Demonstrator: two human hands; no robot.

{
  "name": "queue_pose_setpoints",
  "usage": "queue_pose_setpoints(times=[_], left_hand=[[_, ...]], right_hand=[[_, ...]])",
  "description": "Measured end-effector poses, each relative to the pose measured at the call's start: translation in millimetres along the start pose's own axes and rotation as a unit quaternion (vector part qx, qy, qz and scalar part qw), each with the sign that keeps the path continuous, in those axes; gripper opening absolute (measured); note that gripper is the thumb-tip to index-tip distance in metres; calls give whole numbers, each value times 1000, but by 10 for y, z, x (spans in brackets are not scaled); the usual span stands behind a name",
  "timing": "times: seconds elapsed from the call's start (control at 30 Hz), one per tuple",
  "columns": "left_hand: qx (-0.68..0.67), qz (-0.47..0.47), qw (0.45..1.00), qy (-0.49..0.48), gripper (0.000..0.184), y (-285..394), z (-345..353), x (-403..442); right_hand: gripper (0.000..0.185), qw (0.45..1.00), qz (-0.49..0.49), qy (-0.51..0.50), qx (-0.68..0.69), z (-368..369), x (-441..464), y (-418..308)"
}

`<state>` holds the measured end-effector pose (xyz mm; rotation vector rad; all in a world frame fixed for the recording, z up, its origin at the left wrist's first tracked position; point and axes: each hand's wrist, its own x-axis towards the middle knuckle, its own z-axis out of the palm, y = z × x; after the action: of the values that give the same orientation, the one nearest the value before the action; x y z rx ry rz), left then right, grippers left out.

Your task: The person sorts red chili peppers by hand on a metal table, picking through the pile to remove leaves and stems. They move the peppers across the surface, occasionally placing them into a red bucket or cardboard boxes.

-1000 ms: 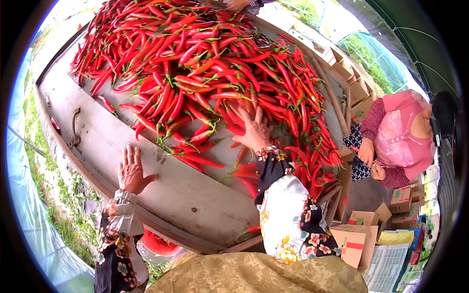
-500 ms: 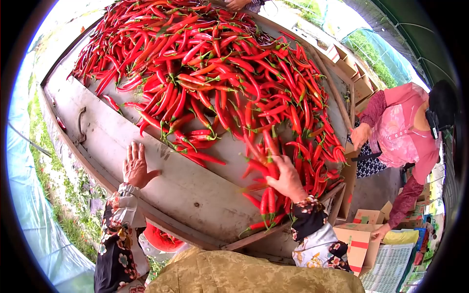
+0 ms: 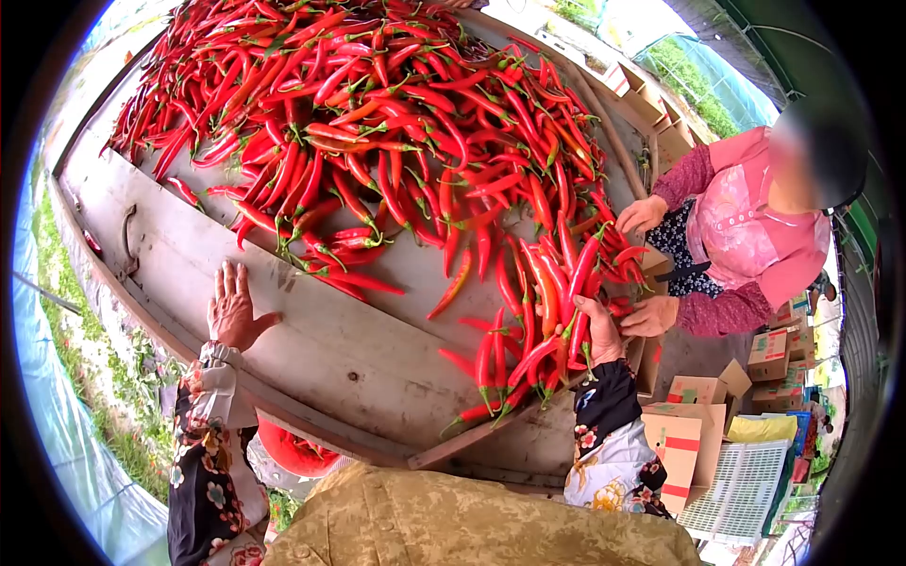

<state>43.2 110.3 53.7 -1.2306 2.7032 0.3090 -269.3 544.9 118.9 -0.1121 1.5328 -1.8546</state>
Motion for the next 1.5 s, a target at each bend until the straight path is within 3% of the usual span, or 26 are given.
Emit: queue_pose_setpoints(times=[0.13,0.23,0.27,0.3,0.37,0.4,0.5,0.57,0.63,0.67,0.77,0.87,0.9,0.97,1.0,1.03,1.27,1.37,1.5], left_hand=[[2,2,1000,3,114,10,6,-2],[1,-1,1000,6,113,8,-10,-13],[-1,-2,1000,6,113,23,-21,-22],[-3,-3,1000,6,113,38,-31,-26],[-2,1,1000,8,113,42,-34,-23],[-2,1,1000,8,113,39,-32,-21],[6,-7,1000,-3,114,54,-54,-34],[3,-10,1000,-3,114,61,-59,-35],[3,-12,1000,-5,114,75,-73,-39],[3,-12,1000,-6,114,78,-73,-39],[-4,-8,1000,1,115,57,-53,-29],[-15,-8,1000,6,118,44,-36,-19],[-14,-7,1000,7,118,41,-29,-18],[-13,-6,1000,7,119,34,-27,-9],[-12,-3,1000,6,119,36,-24,-9],[-13,-3,1000,6,119,38,-19,-9],[-16,-1,1000,14,119,27,-8,-1],[-16,2,1000,18,117,37,-6,0],[-6,10,999,39,115,23,9,-20]], right_hand=[[50,996,68,-43,44,-259,96,50],[54,993,-40,40,-104,-107,91,-32],[57,986,-21,74,-147,-76,94,-85],[60,957,-131,84,-243,-145,220,-9],[66,845,-223,92,-477,-247,266,-141],[69,724,-235,173,-624,-257,249,-152],[69,598,-357,231,-680,203,223,-244],[52,574,-414,194,-679,628,305,-148],[20,564,-468,30,-680,930,520,162],[11,514,-483,9,-709,1076,580,366],[13,492,-455,-28,-741,1013,977,864],[16,571,-457,-71,-678,1049,921,649],[27,635,-440,-88,-629,1107,808,524],[26,793,-350,-107,-487,1149,632,403],[23,875,-241,-130,-400,1171,530,344],[23,897,-224,-134,-356,1185,458,313],[21,978,-95,-169,-73,1139,89,243],[22,987,-37,-149,-43,1058,-77,186],[22,988,-65,-117,-74,1039,-308,141]])
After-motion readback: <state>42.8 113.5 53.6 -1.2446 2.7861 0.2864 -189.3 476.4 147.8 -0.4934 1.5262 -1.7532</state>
